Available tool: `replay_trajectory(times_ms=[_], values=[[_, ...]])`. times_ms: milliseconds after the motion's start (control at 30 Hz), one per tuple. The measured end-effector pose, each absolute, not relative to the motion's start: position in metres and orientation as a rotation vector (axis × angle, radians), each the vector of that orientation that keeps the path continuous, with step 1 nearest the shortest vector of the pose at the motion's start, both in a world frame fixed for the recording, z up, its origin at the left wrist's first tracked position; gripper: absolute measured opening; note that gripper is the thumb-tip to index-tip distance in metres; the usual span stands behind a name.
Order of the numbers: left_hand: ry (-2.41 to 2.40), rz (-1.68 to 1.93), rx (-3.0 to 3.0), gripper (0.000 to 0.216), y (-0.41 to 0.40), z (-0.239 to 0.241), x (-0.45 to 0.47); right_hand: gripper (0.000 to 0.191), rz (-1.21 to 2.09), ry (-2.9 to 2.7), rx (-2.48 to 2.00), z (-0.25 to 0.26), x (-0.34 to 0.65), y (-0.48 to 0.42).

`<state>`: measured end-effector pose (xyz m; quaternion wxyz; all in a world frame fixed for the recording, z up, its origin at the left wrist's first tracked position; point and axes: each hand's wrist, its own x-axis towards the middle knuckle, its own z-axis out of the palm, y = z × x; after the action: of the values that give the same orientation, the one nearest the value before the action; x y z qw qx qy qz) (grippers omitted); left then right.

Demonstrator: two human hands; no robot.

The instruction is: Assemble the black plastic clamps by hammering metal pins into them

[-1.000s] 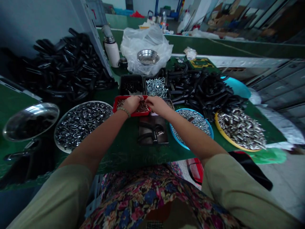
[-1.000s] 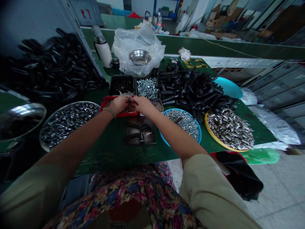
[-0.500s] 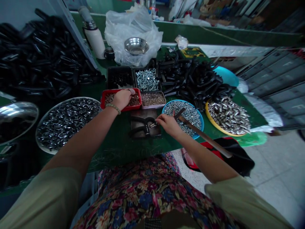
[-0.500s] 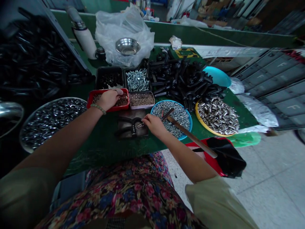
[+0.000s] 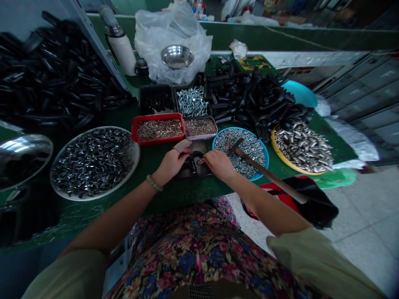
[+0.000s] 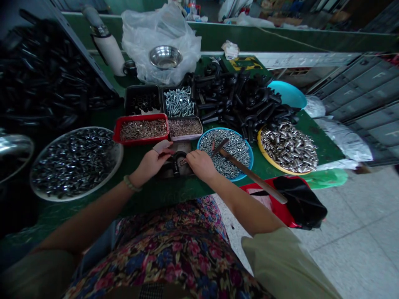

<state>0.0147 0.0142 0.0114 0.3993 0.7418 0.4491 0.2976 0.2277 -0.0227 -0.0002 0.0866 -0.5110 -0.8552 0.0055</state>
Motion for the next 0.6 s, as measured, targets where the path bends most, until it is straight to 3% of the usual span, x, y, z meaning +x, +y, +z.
replay_trajectory(times_ms=[200, 333, 500, 600], values=[[1.147, 0.699, 1.992, 0.046, 0.016, 0.003, 0.018, 0.032, -0.100, -2.241, -1.909, 0.020, 0.292, -0.036], [1.142, 0.601, 2.252, 0.034, 0.010, 0.016, 0.022, 0.028, -0.146, -2.203, -2.243, 0.021, 0.334, -0.046], [1.048, 0.425, 2.480, 0.028, 0.003, 0.018, 0.018, 0.029, 0.004, -2.191, -2.309, 0.022, 0.324, -0.056], [1.019, 0.457, 2.605, 0.029, 0.001, 0.011, 0.006, 0.036, 0.276, -2.055, -2.099, 0.034, 0.292, -0.066]])
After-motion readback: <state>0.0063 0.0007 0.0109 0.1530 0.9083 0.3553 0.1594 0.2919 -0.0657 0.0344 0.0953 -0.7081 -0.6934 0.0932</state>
